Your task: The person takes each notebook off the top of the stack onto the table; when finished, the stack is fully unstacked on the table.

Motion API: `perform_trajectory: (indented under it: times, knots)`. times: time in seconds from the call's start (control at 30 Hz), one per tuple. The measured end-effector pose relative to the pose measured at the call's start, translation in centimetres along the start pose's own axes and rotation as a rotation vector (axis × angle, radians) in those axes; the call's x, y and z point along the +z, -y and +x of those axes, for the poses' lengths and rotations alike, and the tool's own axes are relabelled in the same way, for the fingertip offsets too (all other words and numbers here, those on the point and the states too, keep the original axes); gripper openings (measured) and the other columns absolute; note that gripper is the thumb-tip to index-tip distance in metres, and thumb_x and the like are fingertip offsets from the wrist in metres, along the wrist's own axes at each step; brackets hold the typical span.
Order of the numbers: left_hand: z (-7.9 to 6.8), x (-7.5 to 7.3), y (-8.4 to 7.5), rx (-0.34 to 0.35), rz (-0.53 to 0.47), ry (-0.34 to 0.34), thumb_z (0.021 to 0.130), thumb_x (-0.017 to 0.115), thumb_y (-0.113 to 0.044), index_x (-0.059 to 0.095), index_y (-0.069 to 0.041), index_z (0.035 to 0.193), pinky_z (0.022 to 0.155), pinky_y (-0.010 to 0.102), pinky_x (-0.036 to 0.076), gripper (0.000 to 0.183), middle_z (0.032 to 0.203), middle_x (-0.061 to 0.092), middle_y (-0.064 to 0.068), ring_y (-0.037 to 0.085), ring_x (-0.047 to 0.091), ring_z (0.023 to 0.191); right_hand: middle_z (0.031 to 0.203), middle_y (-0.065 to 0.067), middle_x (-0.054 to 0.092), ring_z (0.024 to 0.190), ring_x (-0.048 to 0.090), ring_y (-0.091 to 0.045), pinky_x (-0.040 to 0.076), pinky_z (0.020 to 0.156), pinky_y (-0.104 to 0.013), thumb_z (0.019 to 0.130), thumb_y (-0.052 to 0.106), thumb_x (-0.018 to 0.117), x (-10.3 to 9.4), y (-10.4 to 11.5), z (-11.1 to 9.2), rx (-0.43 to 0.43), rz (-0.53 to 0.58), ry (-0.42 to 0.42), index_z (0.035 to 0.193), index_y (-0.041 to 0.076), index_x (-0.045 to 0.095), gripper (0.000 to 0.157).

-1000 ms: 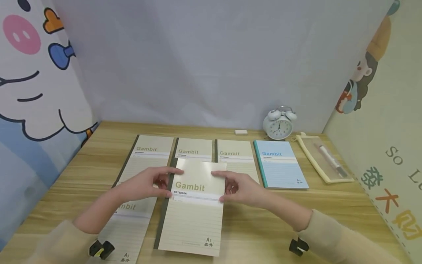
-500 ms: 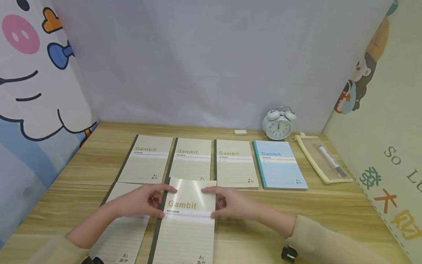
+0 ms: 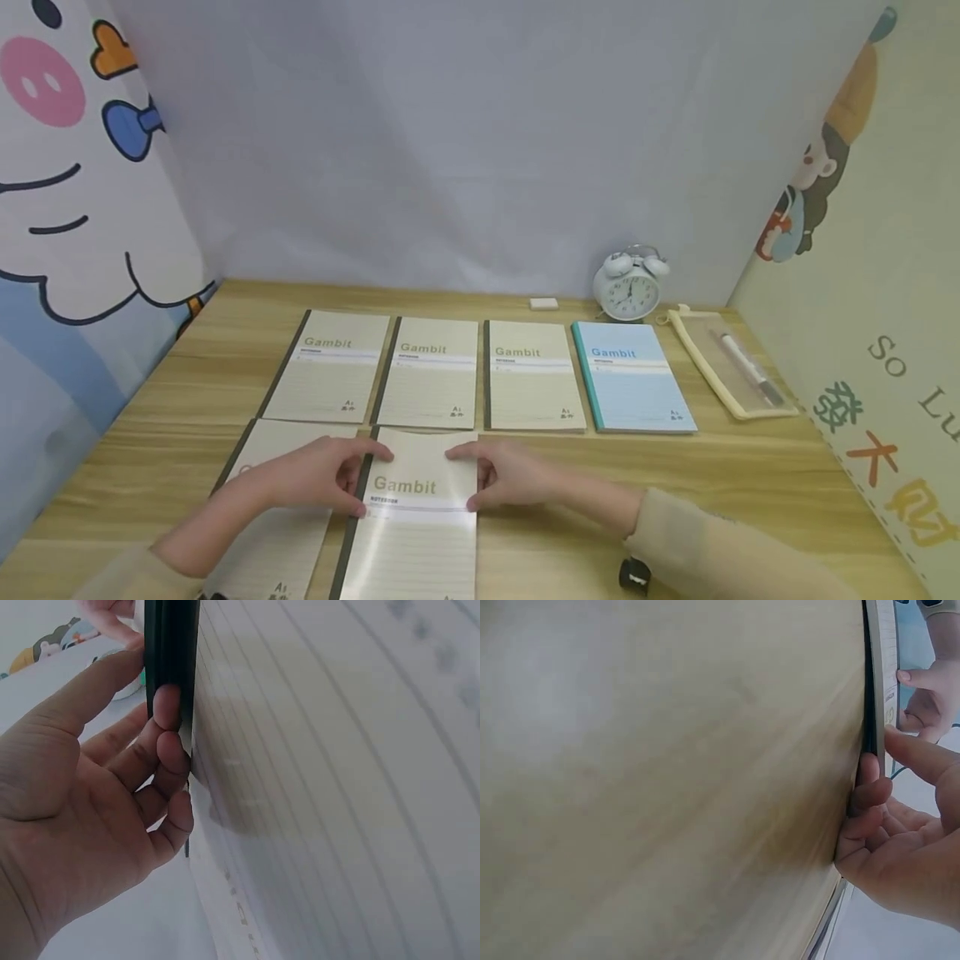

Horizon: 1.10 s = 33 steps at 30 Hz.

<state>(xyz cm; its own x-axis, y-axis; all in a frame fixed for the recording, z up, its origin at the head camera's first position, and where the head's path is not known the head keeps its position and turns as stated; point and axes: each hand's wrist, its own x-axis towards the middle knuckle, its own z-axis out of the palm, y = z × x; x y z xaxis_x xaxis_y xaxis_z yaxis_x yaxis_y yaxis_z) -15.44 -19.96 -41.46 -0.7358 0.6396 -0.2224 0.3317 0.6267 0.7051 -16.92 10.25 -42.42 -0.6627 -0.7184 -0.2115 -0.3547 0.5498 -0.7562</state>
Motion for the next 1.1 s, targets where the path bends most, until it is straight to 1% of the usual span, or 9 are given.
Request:
perform_trajectory:
  times: [0.17,0.33,0.4,0.5,0.57,0.67,0.83,1.0,1.1]
  knots:
    - [0.1,0.0,-0.6,-0.033,0.078,-0.008,0.071,0.082,-0.027,0.055,-0.013,0.129,0.053,0.022,0.042,0.065,0.065,0.054,-0.008,0.005,0.048,0.056,0.065,0.007,0.057,0.057,0.052,-0.002,0.045,0.054,-0.017,0.075,0.015,0.08,-0.2,0.1,0.7,0.018,-0.077,0.024,0.135,0.012,0.052,0.067]
    - [0.4,0.2,-1.3,-0.112,0.171,-0.033,0.071,0.082,-0.02,0.058,-0.016,0.125,0.053,0.023,0.038,0.059,0.061,0.052,-0.006,0.007,0.045,0.054,0.062,0.009,0.055,0.054,0.049,-0.001,0.042,0.052,-0.016,0.075,0.02,0.08,-0.2,0.3,1.0,0.03,-0.163,0.041,0.136,0.016,0.051,0.067]
    - [0.4,0.2,-1.5,-0.134,0.182,-0.035,0.071,0.082,-0.02,0.058,-0.017,0.124,0.053,0.023,0.037,0.058,0.061,0.051,-0.005,0.008,0.045,0.054,0.062,0.009,0.055,0.054,0.048,-0.001,0.042,0.052,-0.015,0.077,0.021,0.079,-0.3,0.4,1.0,0.026,-0.165,0.053,0.137,0.017,0.05,0.067]
    - [0.5,0.0,-1.6,-0.138,0.189,-0.03,0.071,0.082,-0.023,0.058,-0.017,0.125,0.053,0.023,0.037,0.059,0.061,0.051,-0.005,0.008,0.044,0.054,0.064,0.008,0.056,0.056,0.049,-0.001,0.042,0.053,-0.016,0.079,0.02,0.077,-0.7,0.4,0.6,0.008,-0.116,0.075,0.138,0.016,0.049,0.066]
    - [0.6,-0.3,-1.7,-0.125,0.195,-0.033,0.073,0.081,-0.026,0.057,-0.017,0.126,0.053,0.022,0.038,0.059,0.062,0.051,-0.006,0.007,0.045,0.055,0.068,0.008,0.058,0.059,0.05,-0.002,0.043,0.056,-0.016,0.08,0.02,0.076,-1.1,0.4,0.3,-0.003,-0.086,0.083,0.139,0.017,0.047,0.066]
    - [0.8,-1.0,-2.1,-0.075,0.187,-0.046,0.076,0.078,-0.028,0.055,-0.015,0.129,0.053,0.022,0.04,0.059,0.065,0.052,-0.007,0.006,0.045,0.056,0.073,0.009,0.059,0.064,0.052,-0.003,0.045,0.06,-0.018,0.082,0.022,0.075,-1.9,0.5,-0.2,-0.034,-0.081,0.069,0.141,0.019,0.045,0.067]
    - [1.4,-2.2,-3.3,-0.02,0.17,-0.065,0.082,0.074,-0.029,0.053,-0.014,0.132,0.054,0.023,0.042,0.057,0.072,0.055,-0.01,0.008,0.047,0.06,0.074,0.012,0.059,0.064,0.05,-0.004,0.044,0.058,-0.018,0.083,0.024,0.074,-3.6,1.1,-1.2,-0.098,-0.163,0.013,0.142,0.023,0.044,0.066]
    - [2.5,-3.0,-5.1,0.046,0.233,-0.129,0.084,0.071,-0.036,0.054,-0.016,0.131,0.063,0.025,0.043,0.053,0.08,0.056,-0.014,0.011,0.05,0.074,0.081,0.009,0.058,0.065,0.048,-0.006,0.044,0.057,-0.02,0.083,0.024,0.073,-6.0,2.1,-2.8,-0.133,-0.263,-0.089,0.142,0.023,0.043,0.066]
    - [3.2,-3.4,-6.4,0.083,0.266,-0.191,0.083,0.07,-0.041,0.054,-0.018,0.132,0.066,0.027,0.043,0.056,0.085,0.058,-0.013,0.011,0.05,0.076,0.085,0.008,0.055,0.068,0.049,-0.007,0.045,0.059,-0.021,0.084,0.026,0.072,-7.6,2.4,-3.8,-0.171,-0.311,-0.164,0.142,0.022,0.043,0.066]
